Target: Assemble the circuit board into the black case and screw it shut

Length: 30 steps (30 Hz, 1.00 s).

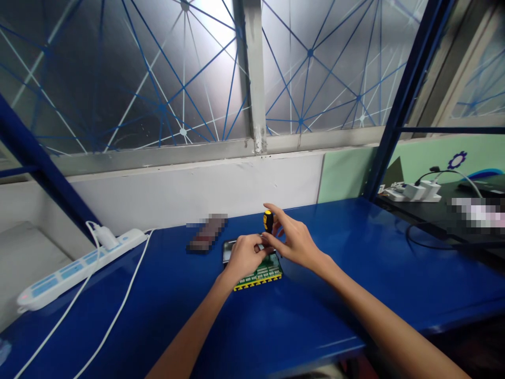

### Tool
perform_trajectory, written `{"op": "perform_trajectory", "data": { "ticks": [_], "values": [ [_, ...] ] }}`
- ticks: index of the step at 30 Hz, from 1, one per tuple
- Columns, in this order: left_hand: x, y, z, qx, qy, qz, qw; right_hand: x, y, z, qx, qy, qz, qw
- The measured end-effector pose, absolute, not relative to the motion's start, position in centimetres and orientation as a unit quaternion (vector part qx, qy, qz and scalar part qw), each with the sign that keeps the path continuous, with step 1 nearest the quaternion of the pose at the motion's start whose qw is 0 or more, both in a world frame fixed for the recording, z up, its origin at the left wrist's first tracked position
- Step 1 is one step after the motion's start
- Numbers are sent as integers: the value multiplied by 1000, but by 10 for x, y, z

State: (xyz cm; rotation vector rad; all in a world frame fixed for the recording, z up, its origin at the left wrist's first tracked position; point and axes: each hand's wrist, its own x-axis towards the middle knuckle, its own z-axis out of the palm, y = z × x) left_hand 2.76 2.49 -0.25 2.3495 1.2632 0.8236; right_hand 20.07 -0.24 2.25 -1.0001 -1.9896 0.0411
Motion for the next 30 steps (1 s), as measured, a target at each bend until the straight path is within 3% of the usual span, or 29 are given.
{"op": "perform_trajectory", "data": {
  "ticks": [11,19,30],
  "values": [
    [29,23,1,833,425,274,223,199,-4,24,-388,-802,18,454],
    [28,25,-2,832,451,267,181,202,0,21,-404,-797,3,449],
    [29,21,3,836,438,257,207,200,-3,23,-389,-806,-8,446]
  ]
}}
